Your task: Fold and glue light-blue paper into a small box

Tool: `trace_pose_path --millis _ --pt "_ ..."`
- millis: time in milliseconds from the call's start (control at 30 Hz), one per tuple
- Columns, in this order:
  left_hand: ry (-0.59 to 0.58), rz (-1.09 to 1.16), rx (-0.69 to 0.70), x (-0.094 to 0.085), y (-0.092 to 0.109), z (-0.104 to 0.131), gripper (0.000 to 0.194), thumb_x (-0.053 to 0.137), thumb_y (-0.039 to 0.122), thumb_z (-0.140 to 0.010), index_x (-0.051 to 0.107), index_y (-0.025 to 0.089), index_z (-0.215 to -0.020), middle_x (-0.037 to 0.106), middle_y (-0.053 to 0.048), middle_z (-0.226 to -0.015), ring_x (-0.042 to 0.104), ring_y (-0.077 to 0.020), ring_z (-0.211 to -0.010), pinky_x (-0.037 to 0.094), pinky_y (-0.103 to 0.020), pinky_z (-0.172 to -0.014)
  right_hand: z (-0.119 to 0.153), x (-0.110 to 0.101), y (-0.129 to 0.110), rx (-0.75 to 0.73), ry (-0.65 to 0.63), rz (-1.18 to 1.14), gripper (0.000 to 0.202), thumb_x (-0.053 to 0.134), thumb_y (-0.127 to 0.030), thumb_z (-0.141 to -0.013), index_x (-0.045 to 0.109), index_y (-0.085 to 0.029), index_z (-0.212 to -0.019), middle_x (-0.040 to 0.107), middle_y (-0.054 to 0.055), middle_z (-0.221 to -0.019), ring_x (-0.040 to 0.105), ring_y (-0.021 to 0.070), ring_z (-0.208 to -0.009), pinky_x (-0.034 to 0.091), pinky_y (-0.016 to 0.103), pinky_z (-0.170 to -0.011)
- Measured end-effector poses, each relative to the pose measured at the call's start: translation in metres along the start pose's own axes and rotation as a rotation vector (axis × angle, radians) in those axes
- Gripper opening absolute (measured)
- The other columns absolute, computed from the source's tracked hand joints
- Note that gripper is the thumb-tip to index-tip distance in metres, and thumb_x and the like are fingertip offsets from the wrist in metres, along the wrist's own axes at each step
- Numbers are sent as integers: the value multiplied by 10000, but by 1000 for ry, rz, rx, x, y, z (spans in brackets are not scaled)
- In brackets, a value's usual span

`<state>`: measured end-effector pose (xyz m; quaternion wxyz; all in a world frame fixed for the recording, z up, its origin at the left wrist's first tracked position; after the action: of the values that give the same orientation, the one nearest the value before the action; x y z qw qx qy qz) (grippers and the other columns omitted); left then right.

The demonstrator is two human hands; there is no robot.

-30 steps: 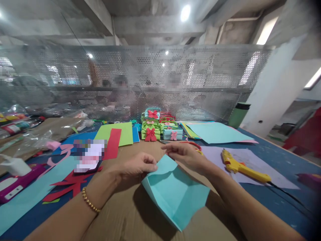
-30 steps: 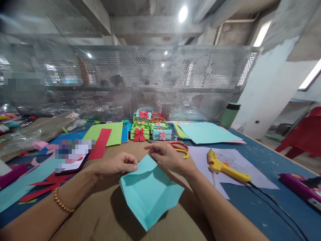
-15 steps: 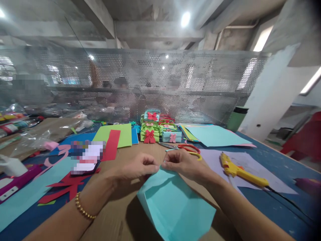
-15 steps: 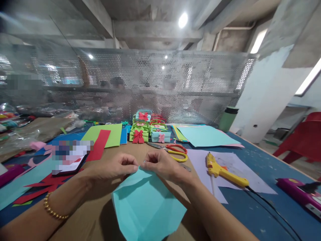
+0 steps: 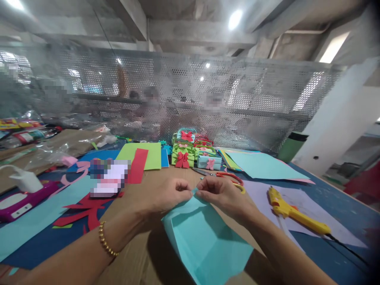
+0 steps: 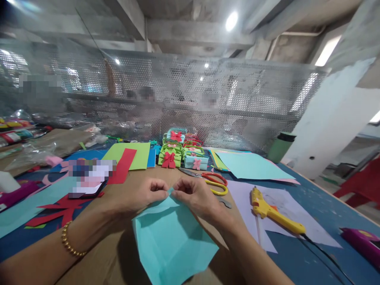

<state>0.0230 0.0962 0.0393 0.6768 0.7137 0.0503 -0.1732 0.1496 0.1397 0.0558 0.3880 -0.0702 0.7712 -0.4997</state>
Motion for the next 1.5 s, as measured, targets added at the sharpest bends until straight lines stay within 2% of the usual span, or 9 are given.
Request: trace_pose_path --millis 200,433,667,867,1167,1300,1500 --pt "56 93 -54 1 -3 0 174 596 346 -690 580 175 -660 453 42 -599 388 -107 -557 239 -236 -497 1 -1 -8 -20 39 2 193 668 -352 -801 687 -160 -792 623 -1 -699 503 110 -626 380 233 -568" --pt "49 302 -132 5 -12 -2 198 640 351 -594 539 186 -634 413 71 -555 341 -87 -501 224 -240 -469 3 -6 -16 -84 104 40 166 669 -335 -813 738 -187 -840 715 33 -790 610 163 -721 466 277 -653" --pt "70 275 -129 3 -12 -2 187 626 338 -563 570 174 -634 419 63 -558 344 -89 -513 221 -239 -475 5 -9 -27 -205 150 124 92 677 -243 -799 761 -208 -784 697 15 -729 598 141 -672 457 255 -617" --pt "70 253 -123 1 -13 -2 178 625 328 -580 600 167 -652 431 59 -551 344 -89 -500 207 -239 -477 8 -7 -34 -270 95 196 176 616 -190 -848 789 -220 -856 733 31 -801 638 148 -724 474 255 -645" --pt "58 199 -67 -3 -17 -9 189 608 344 -602 616 162 -652 465 43 -578 373 -96 -524 231 -235 -494 9 -3 -35 -278 67 223 206 592 -183 -873 791 -237 -877 753 29 -850 666 162 -764 489 272 -693" --pt "50 168 -57 -4 -15 -9 185 593 349 -618 606 166 -649 460 43 -581 378 -101 -527 233 -238 -495 9 -1 -38 -278 47 278 220 563 -178 -877 777 -226 -855 736 34 -832 651 157 -735 474 267 -664" --pt "35 124 -54 -5 -10 -8 194 588 365 -639 591 174 -674 434 52 -577 367 -104 -536 231 -236 -491 10 -2 -39 -278 87 293 199 561 -139 -832 750 -203 -820 734 20 -773 632 138 -670 457 239 -603"
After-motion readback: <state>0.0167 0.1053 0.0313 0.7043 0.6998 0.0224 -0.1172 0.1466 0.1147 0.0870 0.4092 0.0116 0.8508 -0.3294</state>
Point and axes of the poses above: each hand's wrist, its own z-axis away from the middle knuckle, its own x-axis out of the palm, y = z × x, the point moved 8 cm from there along -z, towards the middle knuckle
